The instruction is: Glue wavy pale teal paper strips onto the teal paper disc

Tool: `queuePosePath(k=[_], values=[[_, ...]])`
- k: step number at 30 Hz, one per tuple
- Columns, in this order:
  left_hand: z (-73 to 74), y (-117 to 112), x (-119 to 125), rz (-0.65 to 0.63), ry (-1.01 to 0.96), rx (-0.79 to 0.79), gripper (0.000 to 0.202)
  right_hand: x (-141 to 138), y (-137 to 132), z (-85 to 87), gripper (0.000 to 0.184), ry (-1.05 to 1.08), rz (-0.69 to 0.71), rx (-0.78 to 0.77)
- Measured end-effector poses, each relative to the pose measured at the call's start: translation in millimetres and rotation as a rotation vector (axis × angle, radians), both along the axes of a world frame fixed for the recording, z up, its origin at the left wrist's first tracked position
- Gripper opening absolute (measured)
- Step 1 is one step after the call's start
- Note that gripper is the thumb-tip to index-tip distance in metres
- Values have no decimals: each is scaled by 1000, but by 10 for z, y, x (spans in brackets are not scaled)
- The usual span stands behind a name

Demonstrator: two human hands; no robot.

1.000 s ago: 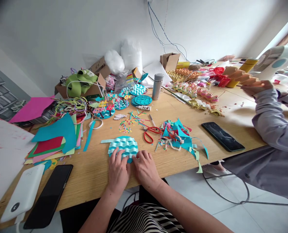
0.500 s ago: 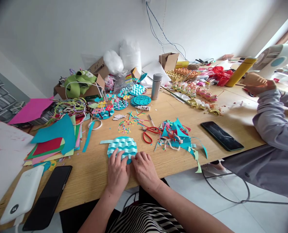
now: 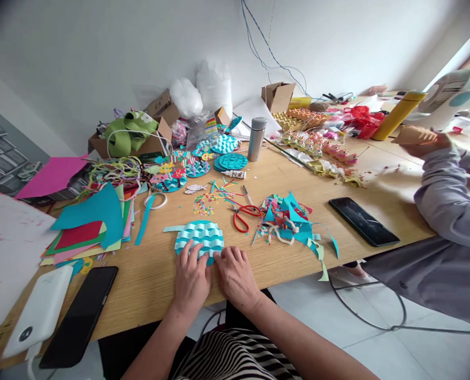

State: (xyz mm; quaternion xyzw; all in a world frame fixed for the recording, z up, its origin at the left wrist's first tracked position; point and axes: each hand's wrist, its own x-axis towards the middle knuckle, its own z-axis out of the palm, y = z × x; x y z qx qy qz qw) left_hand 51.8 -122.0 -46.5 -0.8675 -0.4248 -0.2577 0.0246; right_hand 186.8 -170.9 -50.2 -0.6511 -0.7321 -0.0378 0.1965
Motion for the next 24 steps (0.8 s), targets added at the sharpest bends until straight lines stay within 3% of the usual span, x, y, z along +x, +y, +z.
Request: queuePosePath(k=[11, 17, 24], values=[[3, -25, 5, 36, 42, 44, 21, 9, -20, -38, 40, 66, -10, 42], [-9, -50, 10, 48, 90, 47, 21, 3, -3, -42, 33, 39, -5, -6], [-15, -73, -30, 67, 100, 39, 23, 15, -35, -43, 38, 86, 0, 25]])
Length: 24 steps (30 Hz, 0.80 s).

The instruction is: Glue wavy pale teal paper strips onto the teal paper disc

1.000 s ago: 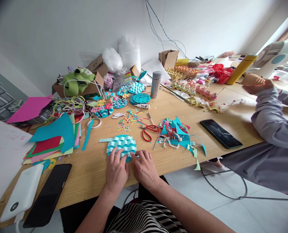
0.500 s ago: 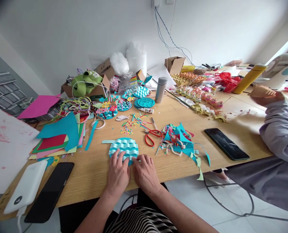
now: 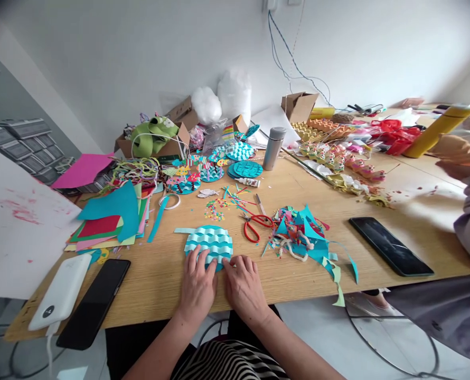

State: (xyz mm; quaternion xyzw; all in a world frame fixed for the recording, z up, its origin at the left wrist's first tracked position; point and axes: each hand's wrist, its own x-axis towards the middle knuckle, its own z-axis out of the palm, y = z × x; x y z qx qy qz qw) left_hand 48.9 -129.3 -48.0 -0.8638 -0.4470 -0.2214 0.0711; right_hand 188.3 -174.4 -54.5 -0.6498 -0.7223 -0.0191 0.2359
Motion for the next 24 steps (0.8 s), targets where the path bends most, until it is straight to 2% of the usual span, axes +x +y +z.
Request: queuePosePath(k=[3, 8, 16, 21, 24], values=[[1, -8, -11, -3, -26, -2, 23, 2, -2, -3, 43, -5, 13, 25], [11, -13, -7, 7, -46, 1, 20, -8, 31, 5, 34, -60, 6, -4], [48, -19, -26, -5, -148, -76, 24, -12, 17, 9, 33, -63, -3, 24], [107, 11, -252, 51, -316, -34, 28, -15, 20, -26, 36, -64, -6, 29], [106, 49, -411, 79, -315, 0, 33, -11, 14, -47, 38, -68, 3, 43]])
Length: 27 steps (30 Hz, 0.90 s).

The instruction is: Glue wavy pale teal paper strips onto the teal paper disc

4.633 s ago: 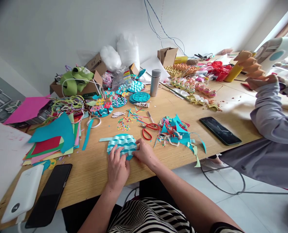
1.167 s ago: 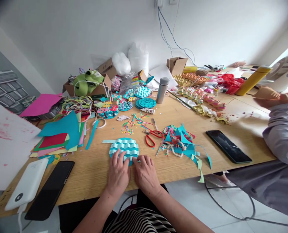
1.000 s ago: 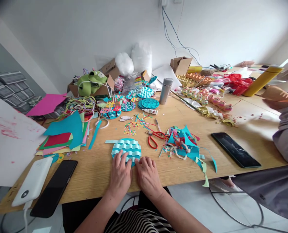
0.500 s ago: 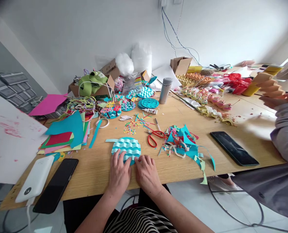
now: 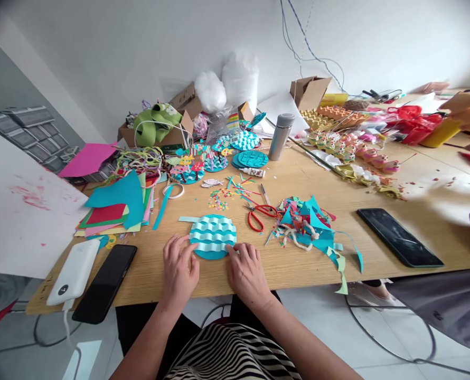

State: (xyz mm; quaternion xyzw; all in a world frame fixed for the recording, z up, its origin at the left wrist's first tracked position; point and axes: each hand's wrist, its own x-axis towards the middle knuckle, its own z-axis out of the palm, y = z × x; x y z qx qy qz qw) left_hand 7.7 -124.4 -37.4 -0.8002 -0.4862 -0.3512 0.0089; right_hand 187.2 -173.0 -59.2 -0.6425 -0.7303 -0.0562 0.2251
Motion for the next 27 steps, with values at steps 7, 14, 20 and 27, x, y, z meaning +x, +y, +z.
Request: queuePosePath(k=[7, 14, 20, 27], values=[[-37, 4, -30, -57, 102, -39, 41, 7, -21, 85, 38, 40, 49, 51], [-31, -11, -1, -92, 220, -61, 34, -193, 48, 136, 42, 46, 71, 65], [-44, 6, 13, -115, 257, -65, 31, -230, 78, 78, 40, 2, 32, 40], [-55, 1, 11, -124, 262, -95, 34, -244, 78, 50, 46, -32, 53, 32]])
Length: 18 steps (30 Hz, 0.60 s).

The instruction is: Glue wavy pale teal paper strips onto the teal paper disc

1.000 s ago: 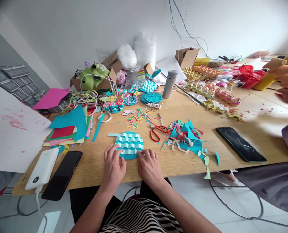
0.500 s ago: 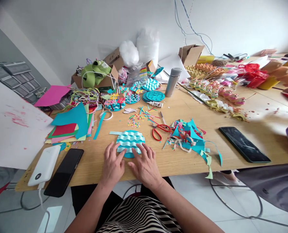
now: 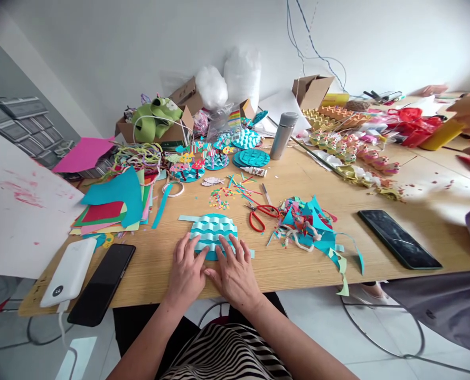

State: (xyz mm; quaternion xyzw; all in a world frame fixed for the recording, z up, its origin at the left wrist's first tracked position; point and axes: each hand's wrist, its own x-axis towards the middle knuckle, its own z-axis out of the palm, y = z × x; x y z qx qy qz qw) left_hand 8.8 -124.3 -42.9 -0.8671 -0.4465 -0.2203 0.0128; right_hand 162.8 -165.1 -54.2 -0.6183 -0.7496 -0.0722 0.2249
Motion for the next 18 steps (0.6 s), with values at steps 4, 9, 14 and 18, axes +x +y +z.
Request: queuePosePath(k=[4, 9, 14, 18], values=[[20, -6, 7, 0, -4, 0, 35, -5, 2, 10, 46, 0, 10, -4], [26, -9, 9, 4, -15, 9, 36, 3, -1, 17, 45, 45, 18, 13], [8, -11, -21, 2, -36, 13, 34, -27, -21, 43, 48, 78, 40, 49], [5, -15, -33, -16, -69, 49, 37, 177, -152, 62, 46, 152, 103, 117]])
